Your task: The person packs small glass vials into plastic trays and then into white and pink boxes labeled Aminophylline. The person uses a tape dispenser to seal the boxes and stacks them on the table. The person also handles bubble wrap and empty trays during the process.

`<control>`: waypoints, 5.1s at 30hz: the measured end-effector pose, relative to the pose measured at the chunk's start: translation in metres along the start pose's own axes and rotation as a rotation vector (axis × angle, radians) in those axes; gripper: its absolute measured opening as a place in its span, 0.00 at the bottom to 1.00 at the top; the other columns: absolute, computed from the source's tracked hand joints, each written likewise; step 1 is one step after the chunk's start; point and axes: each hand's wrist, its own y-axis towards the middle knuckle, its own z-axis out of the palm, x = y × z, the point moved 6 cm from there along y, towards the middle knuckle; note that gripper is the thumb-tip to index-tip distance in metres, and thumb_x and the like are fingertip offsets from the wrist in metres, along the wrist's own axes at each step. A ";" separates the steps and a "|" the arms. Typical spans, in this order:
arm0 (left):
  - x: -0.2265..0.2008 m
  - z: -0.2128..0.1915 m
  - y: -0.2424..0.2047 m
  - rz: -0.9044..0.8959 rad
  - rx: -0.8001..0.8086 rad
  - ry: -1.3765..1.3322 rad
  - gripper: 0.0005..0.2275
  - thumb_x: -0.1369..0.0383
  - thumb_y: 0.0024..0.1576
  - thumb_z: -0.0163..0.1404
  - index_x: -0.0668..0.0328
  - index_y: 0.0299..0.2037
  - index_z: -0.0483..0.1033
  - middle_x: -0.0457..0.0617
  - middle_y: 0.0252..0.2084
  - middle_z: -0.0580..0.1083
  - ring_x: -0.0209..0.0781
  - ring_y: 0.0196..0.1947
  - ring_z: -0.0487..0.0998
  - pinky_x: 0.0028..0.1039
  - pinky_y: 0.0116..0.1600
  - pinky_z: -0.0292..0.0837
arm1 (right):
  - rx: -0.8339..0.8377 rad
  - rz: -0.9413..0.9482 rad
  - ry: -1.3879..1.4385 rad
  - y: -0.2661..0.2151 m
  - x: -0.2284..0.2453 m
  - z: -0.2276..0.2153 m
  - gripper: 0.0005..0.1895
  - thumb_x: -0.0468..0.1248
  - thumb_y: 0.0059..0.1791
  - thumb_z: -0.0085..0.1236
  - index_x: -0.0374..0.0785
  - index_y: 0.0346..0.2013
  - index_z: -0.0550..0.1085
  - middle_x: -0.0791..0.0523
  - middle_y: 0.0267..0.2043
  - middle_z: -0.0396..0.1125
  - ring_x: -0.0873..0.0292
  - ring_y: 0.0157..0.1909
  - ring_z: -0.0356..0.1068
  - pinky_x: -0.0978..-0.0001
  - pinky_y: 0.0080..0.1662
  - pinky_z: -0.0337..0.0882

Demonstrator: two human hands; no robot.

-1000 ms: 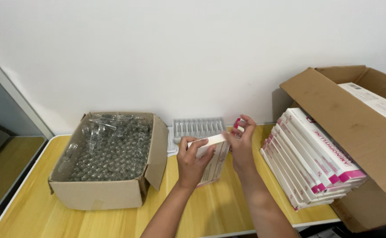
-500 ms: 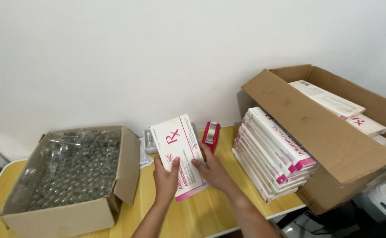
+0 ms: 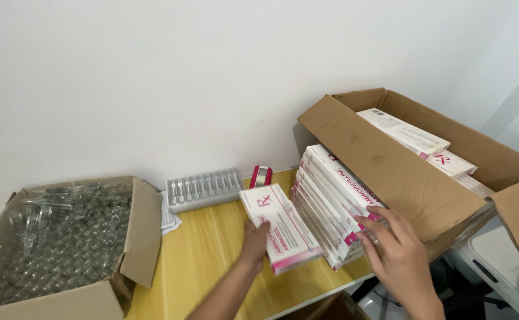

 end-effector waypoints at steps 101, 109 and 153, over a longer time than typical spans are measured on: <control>0.018 0.116 -0.038 0.100 0.175 0.247 0.23 0.59 0.63 0.47 0.62 0.66 0.63 0.56 0.59 0.71 0.45 0.55 0.74 0.32 0.54 0.74 | -0.191 -0.192 -0.334 -0.056 -0.045 0.085 0.20 0.42 0.49 0.62 0.35 0.52 0.75 0.53 0.55 0.72 0.55 0.58 0.69 0.55 0.56 0.67; -0.020 0.078 -0.050 0.044 0.052 0.029 0.15 0.65 0.63 0.45 0.66 0.56 0.66 0.57 0.45 0.76 0.42 0.39 0.79 0.32 0.42 0.79 | -0.369 -0.501 -0.192 -0.128 0.006 0.113 0.21 0.53 0.55 0.57 0.43 0.56 0.74 0.57 0.57 0.69 0.59 0.61 0.66 0.57 0.56 0.63; -0.019 0.073 -0.068 0.321 0.060 0.566 0.18 0.65 0.64 0.44 0.64 0.62 0.66 0.54 0.58 0.70 0.44 0.55 0.73 0.32 0.59 0.70 | -0.056 0.024 -0.197 -0.034 -0.050 0.076 0.14 0.40 0.46 0.66 0.36 0.42 0.81 0.52 0.49 0.77 0.53 0.53 0.76 0.54 0.58 0.71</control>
